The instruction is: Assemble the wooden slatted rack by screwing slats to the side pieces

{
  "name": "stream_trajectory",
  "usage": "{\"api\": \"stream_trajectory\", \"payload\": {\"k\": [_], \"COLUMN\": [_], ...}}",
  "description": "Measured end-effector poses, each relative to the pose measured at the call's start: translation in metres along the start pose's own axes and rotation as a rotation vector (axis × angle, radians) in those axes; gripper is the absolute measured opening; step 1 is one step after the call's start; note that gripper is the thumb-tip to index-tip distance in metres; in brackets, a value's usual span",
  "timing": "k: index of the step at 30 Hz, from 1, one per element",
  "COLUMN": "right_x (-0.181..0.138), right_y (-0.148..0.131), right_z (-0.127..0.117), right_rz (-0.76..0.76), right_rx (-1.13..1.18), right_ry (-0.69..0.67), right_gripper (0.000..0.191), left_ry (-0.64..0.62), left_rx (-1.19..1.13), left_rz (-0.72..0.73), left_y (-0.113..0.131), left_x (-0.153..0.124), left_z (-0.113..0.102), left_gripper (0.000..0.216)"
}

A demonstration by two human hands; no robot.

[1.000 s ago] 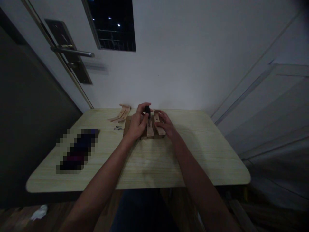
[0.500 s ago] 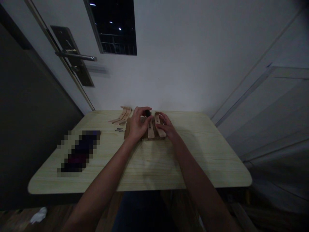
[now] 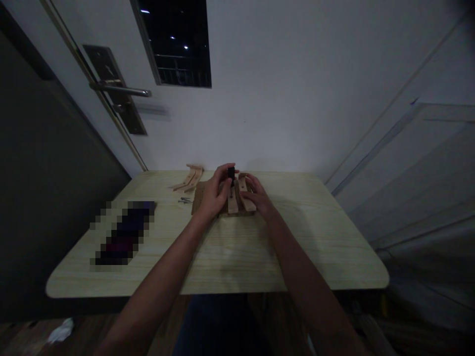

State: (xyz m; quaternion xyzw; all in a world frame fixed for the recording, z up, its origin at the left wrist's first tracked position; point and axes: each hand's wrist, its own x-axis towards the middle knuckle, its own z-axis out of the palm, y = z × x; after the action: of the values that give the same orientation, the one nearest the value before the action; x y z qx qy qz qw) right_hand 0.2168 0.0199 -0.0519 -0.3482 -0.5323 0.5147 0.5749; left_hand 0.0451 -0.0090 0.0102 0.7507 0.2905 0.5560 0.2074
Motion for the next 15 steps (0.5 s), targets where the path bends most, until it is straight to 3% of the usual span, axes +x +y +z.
{"api": "stream_trajectory", "payload": {"k": [6, 11, 15], "right_x": [0.0, -0.001, -0.001], "right_y": [0.0, -0.002, -0.003], "right_z": [0.002, 0.001, 0.001], "right_rz": [0.018, 0.027, 0.022], "right_rx": [0.053, 0.028, 0.006], "right_ry": [0.02, -0.004, 0.012], "right_gripper": [0.073, 0.072, 0.072], "left_ry": [0.031, 0.139, 0.094], "left_rx": [0.187, 0.121, 0.067], "left_rz": [0.004, -0.036, -0.033], "left_y": [0.006, -0.009, -0.011], "left_x": [0.0, 0.0, 0.0], "left_z": [0.002, 0.004, 0.003], "left_gripper": [0.037, 0.035, 0.042]}}
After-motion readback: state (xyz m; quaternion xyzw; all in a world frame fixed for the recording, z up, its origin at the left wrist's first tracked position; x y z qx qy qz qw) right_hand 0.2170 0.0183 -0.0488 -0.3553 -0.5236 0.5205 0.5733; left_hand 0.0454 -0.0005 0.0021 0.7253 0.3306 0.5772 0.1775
